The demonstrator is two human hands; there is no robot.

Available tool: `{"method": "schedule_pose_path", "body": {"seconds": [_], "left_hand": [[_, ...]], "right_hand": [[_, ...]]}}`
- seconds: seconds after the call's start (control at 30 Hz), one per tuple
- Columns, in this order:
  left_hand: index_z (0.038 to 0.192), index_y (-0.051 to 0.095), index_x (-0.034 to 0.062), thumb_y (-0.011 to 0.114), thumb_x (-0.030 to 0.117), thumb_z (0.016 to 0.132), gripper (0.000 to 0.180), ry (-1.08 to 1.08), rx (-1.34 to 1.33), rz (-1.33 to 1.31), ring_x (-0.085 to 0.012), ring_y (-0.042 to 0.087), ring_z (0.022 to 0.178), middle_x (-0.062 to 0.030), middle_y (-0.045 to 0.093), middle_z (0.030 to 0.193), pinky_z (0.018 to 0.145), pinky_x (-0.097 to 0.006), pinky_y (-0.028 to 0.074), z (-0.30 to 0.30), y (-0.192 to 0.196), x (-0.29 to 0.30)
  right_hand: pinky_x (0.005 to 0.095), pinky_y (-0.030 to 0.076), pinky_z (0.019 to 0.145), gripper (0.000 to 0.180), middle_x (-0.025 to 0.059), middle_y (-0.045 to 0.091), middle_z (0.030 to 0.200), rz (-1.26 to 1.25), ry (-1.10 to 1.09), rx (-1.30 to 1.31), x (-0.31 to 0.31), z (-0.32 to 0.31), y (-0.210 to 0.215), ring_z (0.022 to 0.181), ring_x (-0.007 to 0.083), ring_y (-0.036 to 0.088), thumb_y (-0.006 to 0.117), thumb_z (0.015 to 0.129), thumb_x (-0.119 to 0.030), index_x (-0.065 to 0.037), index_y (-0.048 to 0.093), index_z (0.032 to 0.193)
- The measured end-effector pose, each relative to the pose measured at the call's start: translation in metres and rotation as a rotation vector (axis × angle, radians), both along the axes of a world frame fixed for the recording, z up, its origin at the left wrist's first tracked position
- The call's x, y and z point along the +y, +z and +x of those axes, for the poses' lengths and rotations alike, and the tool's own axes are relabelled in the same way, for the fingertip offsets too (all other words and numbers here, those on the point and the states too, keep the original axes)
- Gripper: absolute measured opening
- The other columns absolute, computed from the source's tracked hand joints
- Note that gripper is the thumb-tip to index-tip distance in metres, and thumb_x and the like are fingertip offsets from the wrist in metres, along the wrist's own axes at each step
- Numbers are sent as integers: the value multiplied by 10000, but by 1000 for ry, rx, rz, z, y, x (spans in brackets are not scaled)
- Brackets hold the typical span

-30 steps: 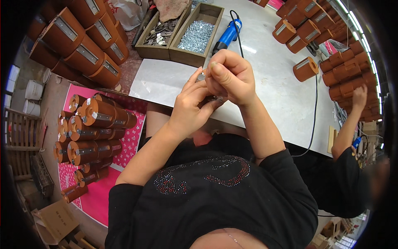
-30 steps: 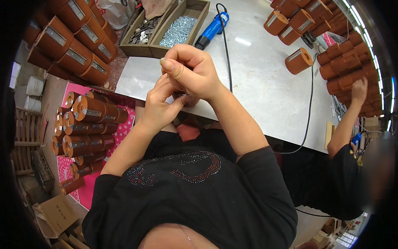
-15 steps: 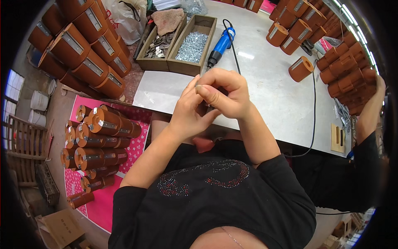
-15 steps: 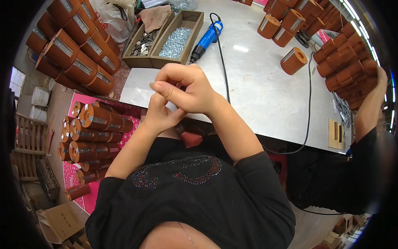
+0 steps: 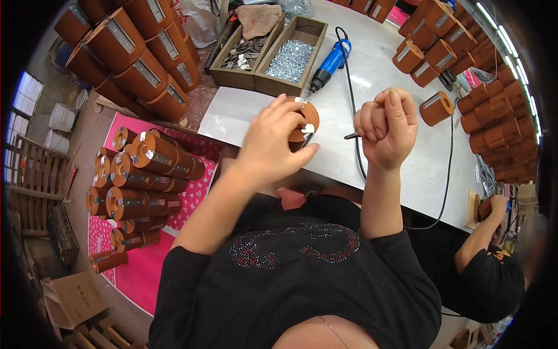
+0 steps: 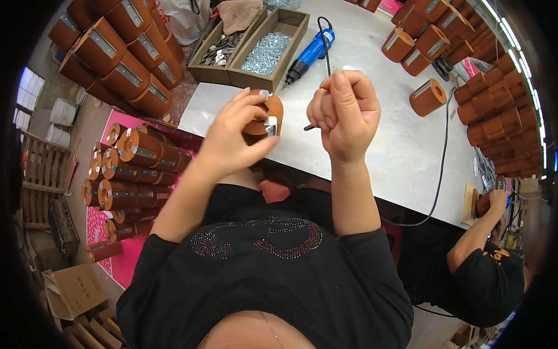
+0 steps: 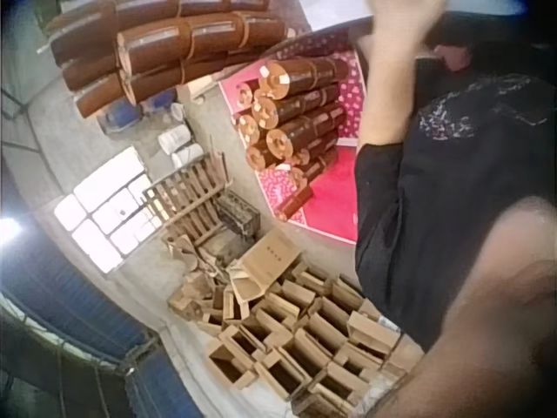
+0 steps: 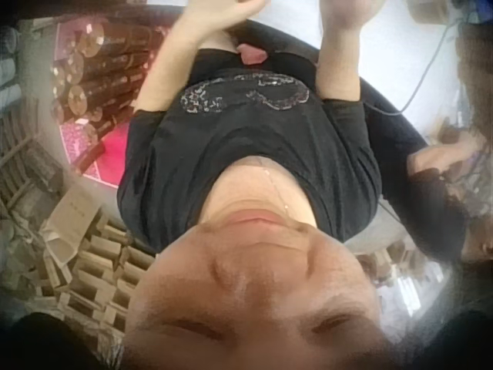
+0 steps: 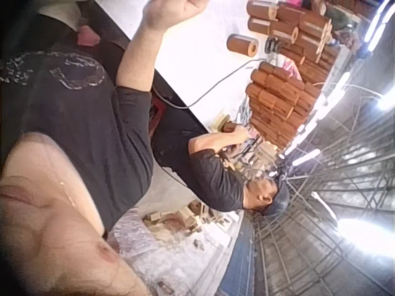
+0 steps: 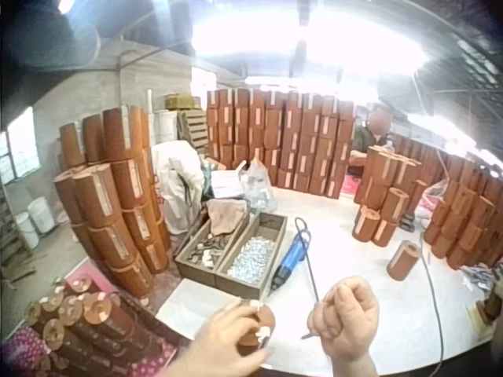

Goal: Assembling small cylindrical wooden furniture parts using screws and a tool.

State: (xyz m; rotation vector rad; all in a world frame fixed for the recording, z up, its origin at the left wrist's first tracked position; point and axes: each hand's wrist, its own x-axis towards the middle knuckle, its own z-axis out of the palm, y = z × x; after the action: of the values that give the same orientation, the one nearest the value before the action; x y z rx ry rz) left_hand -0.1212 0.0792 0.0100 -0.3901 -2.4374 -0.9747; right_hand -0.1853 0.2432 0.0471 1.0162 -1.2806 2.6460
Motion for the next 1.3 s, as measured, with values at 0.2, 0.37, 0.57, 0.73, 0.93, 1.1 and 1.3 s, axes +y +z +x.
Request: {"method": "schedule_pose_path", "body": {"seconds": [0.2, 0.37, 0.57, 0.73, 0.93, 1.1, 1.3], "left_hand": [[751, 514, 10, 702, 109, 598, 262, 155, 137, 228, -363, 458, 1053, -162, 542, 998, 843, -473, 368, -4, -25, 15], [797, 559, 19, 704, 101, 590, 266, 189, 179, 170, -348, 455, 1061, -140, 547, 1010, 845, -494, 362, -6, -27, 19], [795, 608, 5, 713, 38, 560, 260, 119, 245, 146, -347, 460, 1066, -146, 561, 1020, 874, -440, 362, -5, -37, 16], [815, 583, -2, 717, 27, 548, 300, 142, 224, 304, -332, 465, 1061, -152, 529, 1074, 867, -397, 382, -4, -34, 18], [816, 573, -7, 716, 26, 540, 313, 109, 252, 214, -322, 471, 1051, -158, 524, 1072, 860, -383, 389, -6, -34, 15], [834, 592, 31, 701, 35, 545, 309, 101, 239, 242, -305, 451, 1071, -120, 515, 1069, 890, -470, 327, -6, -39, 14], [830, 589, 24, 698, 35, 553, 297, 110, 234, 246, -305, 454, 1068, -116, 524, 1053, 890, -482, 323, -6, -39, 14]], "right_hand": [[220, 274, 353, 165, -11, 309, 435, 10, 35, 8, -18, 4, 0, 355, 70, 291, 417, 883, -100, 3, 475, 767], [220, 279, 355, 167, -10, 320, 434, 1, 23, -23, -32, -1, -3, 355, 70, 298, 430, 880, -102, 3, 478, 759], [224, 287, 359, 163, -6, 331, 435, -38, 67, -134, -37, -6, -9, 358, 74, 309, 442, 877, -108, -2, 483, 760], [225, 294, 360, 158, -4, 340, 442, -23, 113, -124, -49, -6, -12, 363, 74, 315, 441, 878, -106, -2, 482, 766], [211, 289, 355, 161, -6, 347, 447, 34, 148, -95, -57, -10, -20, 357, 66, 311, 442, 881, -109, -3, 479, 766], [207, 278, 351, 162, -4, 355, 448, 66, 146, -61, -56, -11, -23, 352, 62, 304, 440, 882, -109, -3, 478, 765], [208, 276, 350, 157, 1, 363, 450, 60, 195, -23, -56, -15, -25, 349, 62, 302, 438, 881, -98, 6, 474, 767]]}}
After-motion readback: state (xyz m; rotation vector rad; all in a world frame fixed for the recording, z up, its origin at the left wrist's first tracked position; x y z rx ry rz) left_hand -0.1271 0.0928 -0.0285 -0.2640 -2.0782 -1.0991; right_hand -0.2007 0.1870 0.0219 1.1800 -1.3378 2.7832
